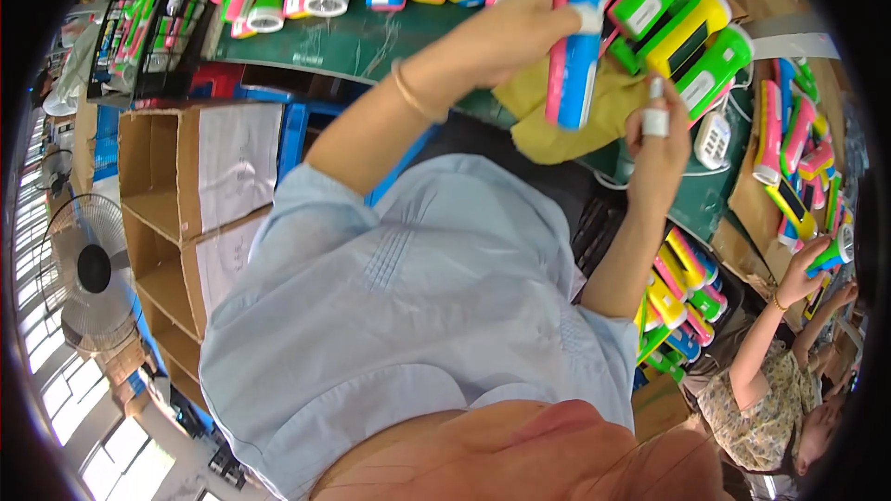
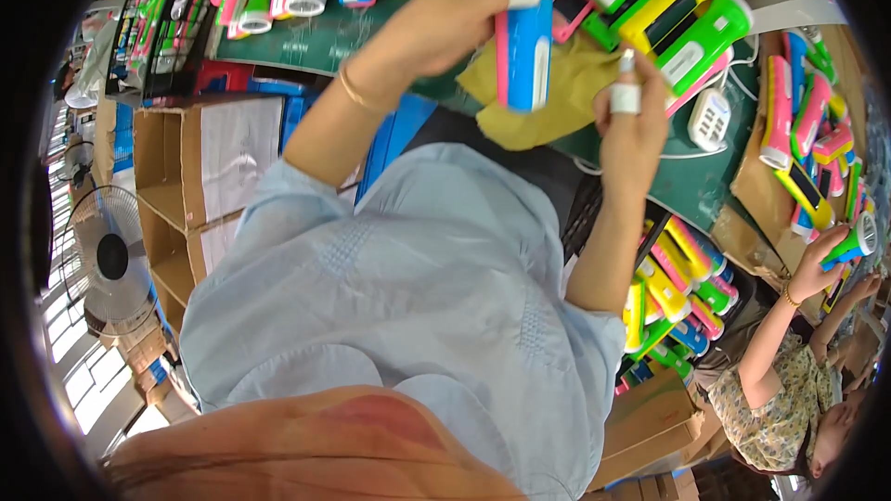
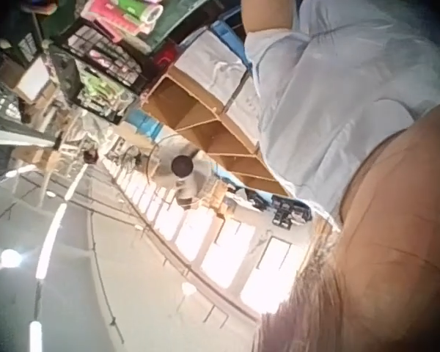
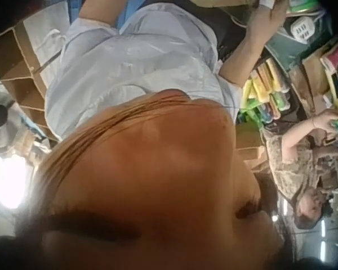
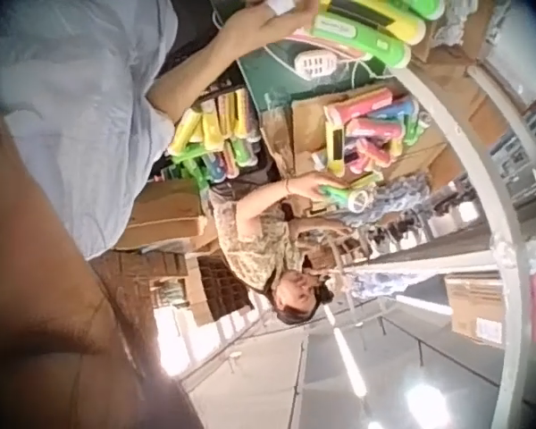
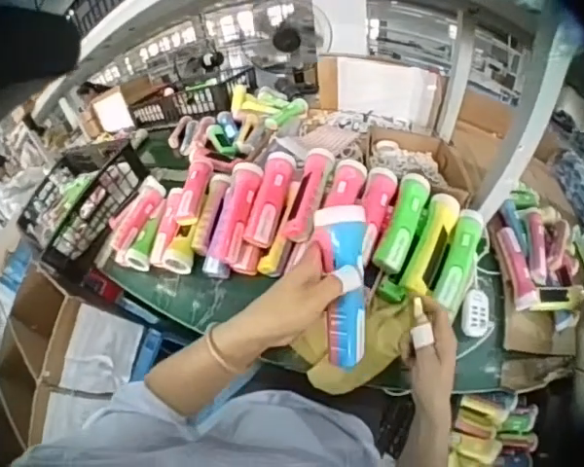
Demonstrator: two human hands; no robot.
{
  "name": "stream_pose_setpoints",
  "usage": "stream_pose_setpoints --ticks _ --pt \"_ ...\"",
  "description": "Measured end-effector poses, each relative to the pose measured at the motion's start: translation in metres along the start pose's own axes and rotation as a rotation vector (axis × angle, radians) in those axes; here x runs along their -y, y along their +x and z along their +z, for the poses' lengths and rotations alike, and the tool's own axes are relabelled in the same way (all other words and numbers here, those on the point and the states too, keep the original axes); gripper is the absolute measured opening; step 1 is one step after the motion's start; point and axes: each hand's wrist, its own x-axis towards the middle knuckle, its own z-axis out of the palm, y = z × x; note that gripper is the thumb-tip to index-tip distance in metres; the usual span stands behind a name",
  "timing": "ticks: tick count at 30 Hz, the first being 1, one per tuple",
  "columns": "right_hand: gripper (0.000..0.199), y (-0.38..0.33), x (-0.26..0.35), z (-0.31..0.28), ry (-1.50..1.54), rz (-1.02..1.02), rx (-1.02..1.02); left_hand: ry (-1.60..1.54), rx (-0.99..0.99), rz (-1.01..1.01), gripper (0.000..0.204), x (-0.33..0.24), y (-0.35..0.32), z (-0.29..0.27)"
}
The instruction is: Inspecting and cleaning handheld flashlights on an assembly line by turning them on and wiping them with a cloth.
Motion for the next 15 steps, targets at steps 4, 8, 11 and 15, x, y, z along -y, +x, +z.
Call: stream_pose_setpoints --ticks 4,8,11,15 --pt "0.025 0.009 0.006 -0.008 0.298 0.018 0.014 0.731 -0.358 0.348 0.079 -0.033 0.018 0.002" --pt "0.02 0.013 0.016 0.003 0.153 -0.159 0.048 0.389 -0.289 0.124 0.054 -0.023 0.03 -0.008" --pt "0.014 0.01 0.025 0.017 -0.007 -0.293 0.063 -0.477 0.104 -0.194 0.029 -0.015 0.018 -0.022" --pt "0.013 0.007 0.034 0.024 -0.384 -0.52 0.044 -0.491 0.108 -0.259 0.028 0.003 0.011 -0.006"
